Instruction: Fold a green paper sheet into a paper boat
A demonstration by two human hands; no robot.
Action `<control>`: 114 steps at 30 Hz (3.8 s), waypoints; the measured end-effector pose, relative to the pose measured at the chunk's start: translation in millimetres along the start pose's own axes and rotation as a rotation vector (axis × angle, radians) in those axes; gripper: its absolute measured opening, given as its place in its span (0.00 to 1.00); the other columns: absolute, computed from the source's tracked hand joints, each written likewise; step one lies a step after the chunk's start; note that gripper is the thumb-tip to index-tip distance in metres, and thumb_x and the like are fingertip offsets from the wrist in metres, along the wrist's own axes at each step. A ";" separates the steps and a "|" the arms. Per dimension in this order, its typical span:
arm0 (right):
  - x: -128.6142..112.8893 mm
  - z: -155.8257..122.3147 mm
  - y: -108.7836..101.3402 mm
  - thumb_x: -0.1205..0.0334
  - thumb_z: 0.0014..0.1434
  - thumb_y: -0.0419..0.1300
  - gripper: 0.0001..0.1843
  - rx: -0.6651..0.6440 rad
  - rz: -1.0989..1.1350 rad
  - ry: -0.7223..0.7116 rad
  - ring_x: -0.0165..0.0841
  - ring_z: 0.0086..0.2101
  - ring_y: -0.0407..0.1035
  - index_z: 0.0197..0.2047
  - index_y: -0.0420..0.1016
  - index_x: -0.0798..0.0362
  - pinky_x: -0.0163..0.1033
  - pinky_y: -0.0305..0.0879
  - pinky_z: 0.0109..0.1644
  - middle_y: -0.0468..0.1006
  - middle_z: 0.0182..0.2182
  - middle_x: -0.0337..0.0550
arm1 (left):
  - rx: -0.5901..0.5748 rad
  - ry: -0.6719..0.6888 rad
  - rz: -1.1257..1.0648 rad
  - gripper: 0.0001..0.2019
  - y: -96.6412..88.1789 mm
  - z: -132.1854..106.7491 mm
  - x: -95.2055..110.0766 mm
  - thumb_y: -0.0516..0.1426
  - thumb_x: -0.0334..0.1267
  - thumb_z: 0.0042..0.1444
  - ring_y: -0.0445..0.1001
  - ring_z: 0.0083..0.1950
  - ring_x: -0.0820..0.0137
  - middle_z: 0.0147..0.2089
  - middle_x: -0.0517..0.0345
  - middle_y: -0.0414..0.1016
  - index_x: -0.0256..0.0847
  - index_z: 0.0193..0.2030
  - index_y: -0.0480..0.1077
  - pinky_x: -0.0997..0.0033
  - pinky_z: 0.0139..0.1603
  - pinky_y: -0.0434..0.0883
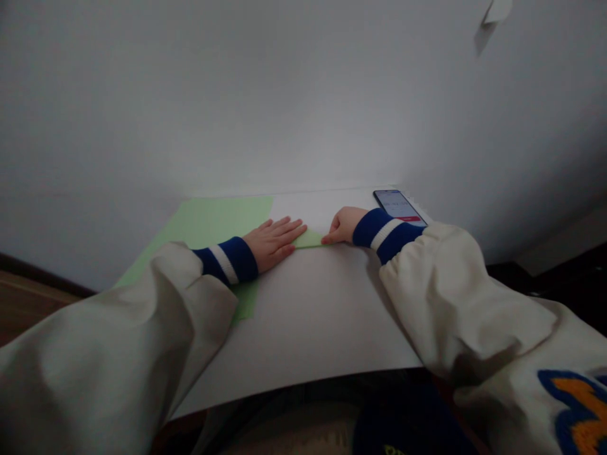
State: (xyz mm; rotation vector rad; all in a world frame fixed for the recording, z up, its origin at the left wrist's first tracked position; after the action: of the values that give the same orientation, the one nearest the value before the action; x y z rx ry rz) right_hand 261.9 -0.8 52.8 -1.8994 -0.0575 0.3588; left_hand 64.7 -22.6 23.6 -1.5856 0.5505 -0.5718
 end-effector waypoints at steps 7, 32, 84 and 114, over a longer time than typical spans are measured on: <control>5.5 3.6 2.4 0.43 0.47 0.59 0.20 -0.029 -0.006 -0.008 0.26 0.19 0.61 0.24 0.74 0.53 0.34 0.54 0.25 0.70 0.17 0.37 | 0.007 0.005 -0.007 0.26 1.9 0.0 0.1 0.40 0.44 0.63 0.42 0.69 0.57 0.70 0.55 0.43 0.44 0.67 0.43 0.46 0.64 0.46; -2.3 -6.6 5.3 0.60 0.50 0.60 0.06 -0.102 0.410 0.102 0.24 0.16 0.61 0.29 0.75 0.53 0.30 0.55 0.19 0.72 0.16 0.37 | 0.088 0.031 -0.025 0.26 1.5 -4.5 -3.5 0.42 0.42 0.61 0.47 0.68 0.57 0.68 0.49 0.49 0.39 0.66 0.49 0.46 0.64 0.48; -15.9 -2.7 7.6 0.35 0.48 0.52 0.28 0.175 -0.017 -0.047 0.27 0.20 0.60 0.25 0.72 0.53 0.35 0.50 0.25 0.71 0.19 0.39 | 0.117 -0.087 0.026 0.25 -5.3 0.1 -1.0 0.39 0.47 0.63 0.45 0.68 0.59 0.69 0.57 0.47 0.45 0.66 0.49 0.47 0.64 0.49; 16.2 7.2 9.9 0.43 0.45 0.61 0.20 -0.103 0.156 0.043 0.24 0.16 0.58 0.22 0.70 0.54 0.33 0.56 0.23 0.69 0.16 0.35 | -0.021 -0.073 -0.015 0.32 15.5 4.4 -41.8 0.49 0.53 0.57 0.38 0.68 0.47 0.70 0.48 0.42 0.45 0.66 0.48 0.46 0.64 0.46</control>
State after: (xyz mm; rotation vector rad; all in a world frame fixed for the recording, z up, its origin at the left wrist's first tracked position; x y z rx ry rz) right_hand 274.1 5.7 37.9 -2.0189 0.1032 0.4266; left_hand 35.5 6.6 6.0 -1.6254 0.4916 -0.5183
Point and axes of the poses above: each hand's wrist, its own z-axis towards the middle knuckle, its own y-axis out of the palm, x = y × z, the point moved 2 cm from there along z, towards the middle knuckle
